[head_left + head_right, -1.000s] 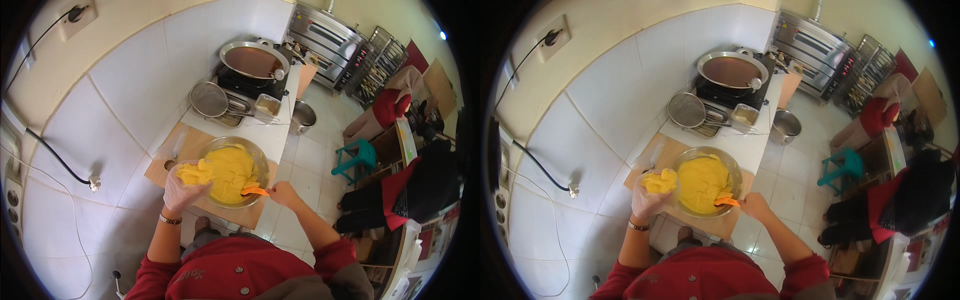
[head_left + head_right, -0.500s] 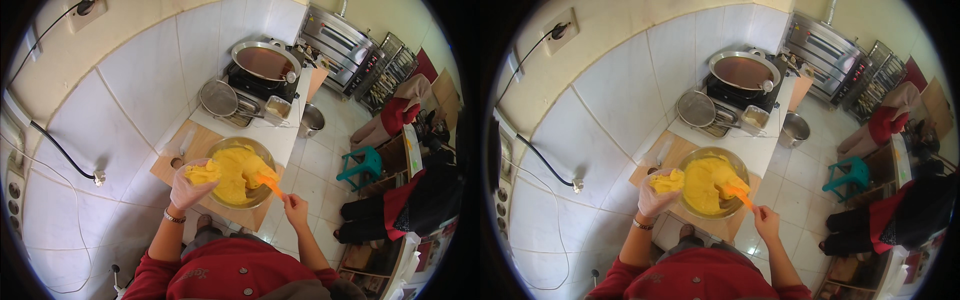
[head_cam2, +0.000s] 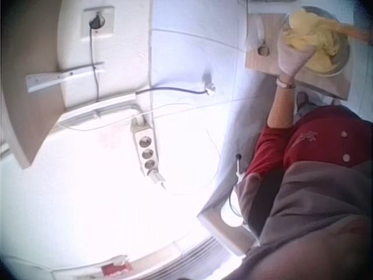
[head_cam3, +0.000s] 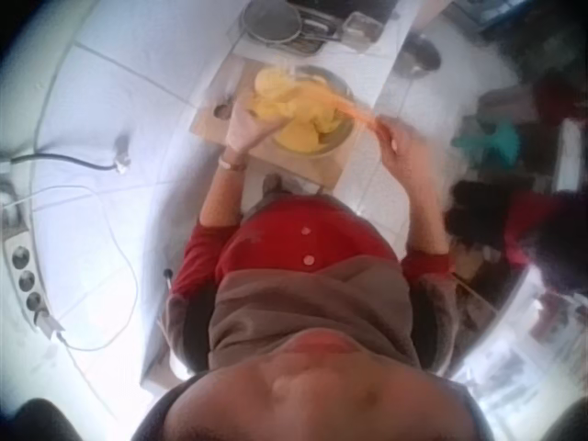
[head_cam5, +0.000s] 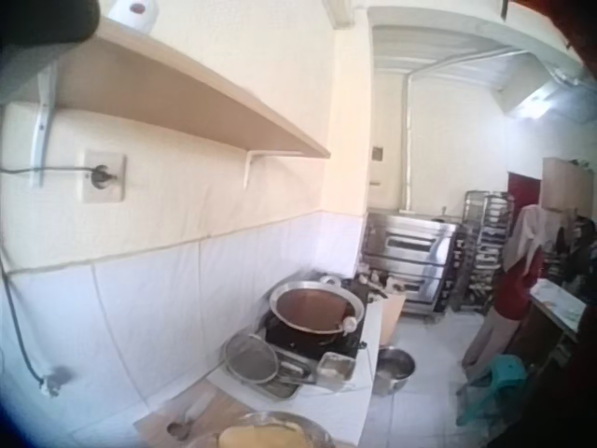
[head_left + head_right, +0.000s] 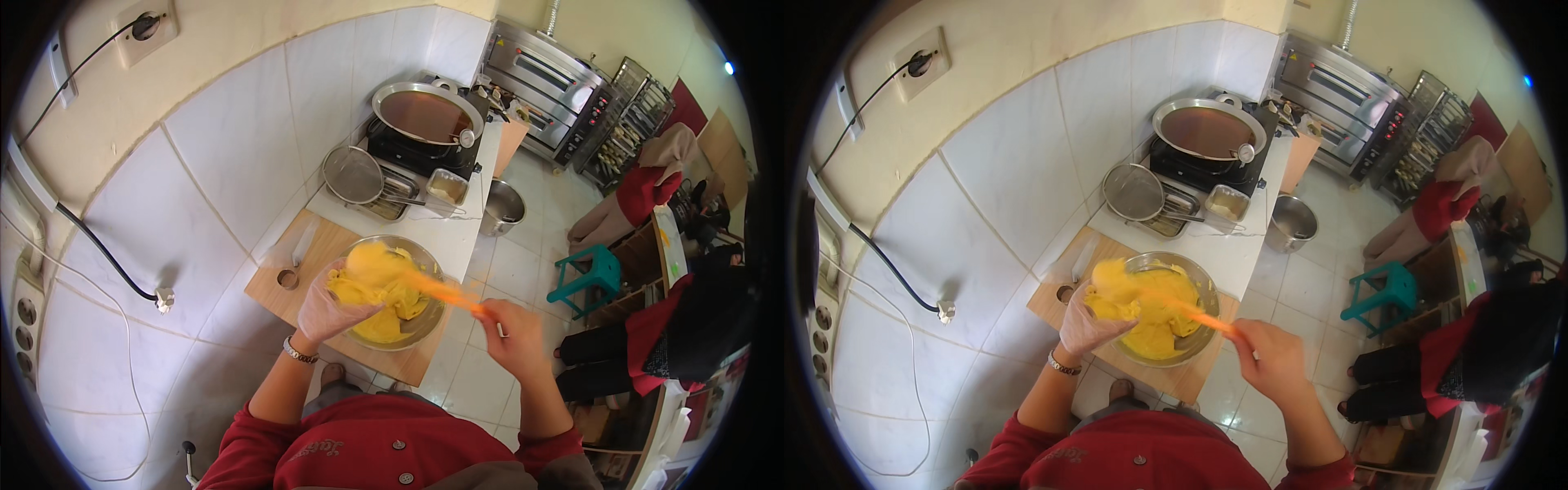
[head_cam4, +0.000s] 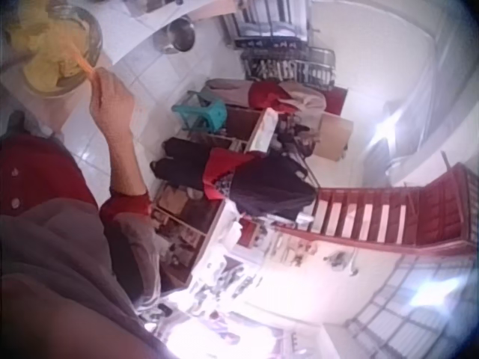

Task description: The person fills a plastic piping bag with a yellow batter from a bowl using a spatula, and then cuts the tip of the bag with scissors.

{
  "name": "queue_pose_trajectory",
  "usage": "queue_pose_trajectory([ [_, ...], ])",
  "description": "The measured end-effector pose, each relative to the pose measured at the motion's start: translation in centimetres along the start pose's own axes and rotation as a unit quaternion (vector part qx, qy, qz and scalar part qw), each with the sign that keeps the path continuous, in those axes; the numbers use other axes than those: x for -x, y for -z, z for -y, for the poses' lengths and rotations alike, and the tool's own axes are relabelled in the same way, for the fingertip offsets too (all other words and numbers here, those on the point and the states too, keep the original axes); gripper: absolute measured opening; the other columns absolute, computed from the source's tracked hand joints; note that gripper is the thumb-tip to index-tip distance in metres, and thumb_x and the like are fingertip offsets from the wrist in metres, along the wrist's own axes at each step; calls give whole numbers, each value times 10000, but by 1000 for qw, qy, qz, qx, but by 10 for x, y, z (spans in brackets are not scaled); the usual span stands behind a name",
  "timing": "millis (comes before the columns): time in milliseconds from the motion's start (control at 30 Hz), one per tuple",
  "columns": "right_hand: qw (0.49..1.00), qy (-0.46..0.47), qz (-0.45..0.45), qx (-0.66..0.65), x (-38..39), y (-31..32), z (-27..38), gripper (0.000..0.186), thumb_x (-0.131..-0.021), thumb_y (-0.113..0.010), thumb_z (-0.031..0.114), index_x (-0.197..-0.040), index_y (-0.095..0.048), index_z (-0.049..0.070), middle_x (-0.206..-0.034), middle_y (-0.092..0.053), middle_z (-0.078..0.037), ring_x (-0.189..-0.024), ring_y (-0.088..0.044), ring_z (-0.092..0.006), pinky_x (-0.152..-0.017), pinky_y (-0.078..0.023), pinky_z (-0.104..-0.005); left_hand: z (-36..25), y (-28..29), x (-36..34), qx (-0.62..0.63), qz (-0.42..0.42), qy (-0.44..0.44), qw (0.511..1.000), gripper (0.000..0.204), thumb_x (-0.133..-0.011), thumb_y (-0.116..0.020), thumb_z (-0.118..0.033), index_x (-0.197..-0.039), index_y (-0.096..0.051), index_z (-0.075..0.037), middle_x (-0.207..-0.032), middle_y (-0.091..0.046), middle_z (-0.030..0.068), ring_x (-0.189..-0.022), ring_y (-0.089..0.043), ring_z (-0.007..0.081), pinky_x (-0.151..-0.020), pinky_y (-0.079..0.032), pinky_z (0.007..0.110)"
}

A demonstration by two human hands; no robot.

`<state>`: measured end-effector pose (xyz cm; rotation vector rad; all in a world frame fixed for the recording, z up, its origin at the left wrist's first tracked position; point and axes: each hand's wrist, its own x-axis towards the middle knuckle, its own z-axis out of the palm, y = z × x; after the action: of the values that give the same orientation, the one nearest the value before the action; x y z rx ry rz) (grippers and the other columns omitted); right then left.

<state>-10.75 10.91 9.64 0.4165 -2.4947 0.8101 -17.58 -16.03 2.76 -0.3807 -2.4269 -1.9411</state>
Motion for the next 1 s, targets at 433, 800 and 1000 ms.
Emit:
queue_pose_trajectory([
  [433,980,145,-31,131,-3,4,7,173,-676,-680,51,-838,-626,77,-737,-615,-26,-554,-556,-180,-485,-436,-276,-19,-3,2,-44,19,-20,999,635,-626,-811,-188,-1142,-488,-4,-1024,-604,97,-943,-598,168,-829,-487,288],
  [800,992,111,-10,65,9,-25,7,432,-682,-685,13,-1096,-630,123,-826,-585,-52,-673,-556,-194,-551,-445,-285,-52,-7,9,-18,-38,-80,996,562,-633,-797,-232,-1079,-540,-6,-976,-621,103,-885,-617,207,-792,-482,305],
  [1000,996,77,35,-13,22,-21,-5,483,-681,-679,-13,-1135,-615,140,-847,-577,-47,-703,-552,-198,-589,-455,-296,-48,-10,12,107,-45,-56,992,565,-624,-798,-170,-1088,-525,-2,-973,-621,78,-893,-605,150,-807,-479,280],
])
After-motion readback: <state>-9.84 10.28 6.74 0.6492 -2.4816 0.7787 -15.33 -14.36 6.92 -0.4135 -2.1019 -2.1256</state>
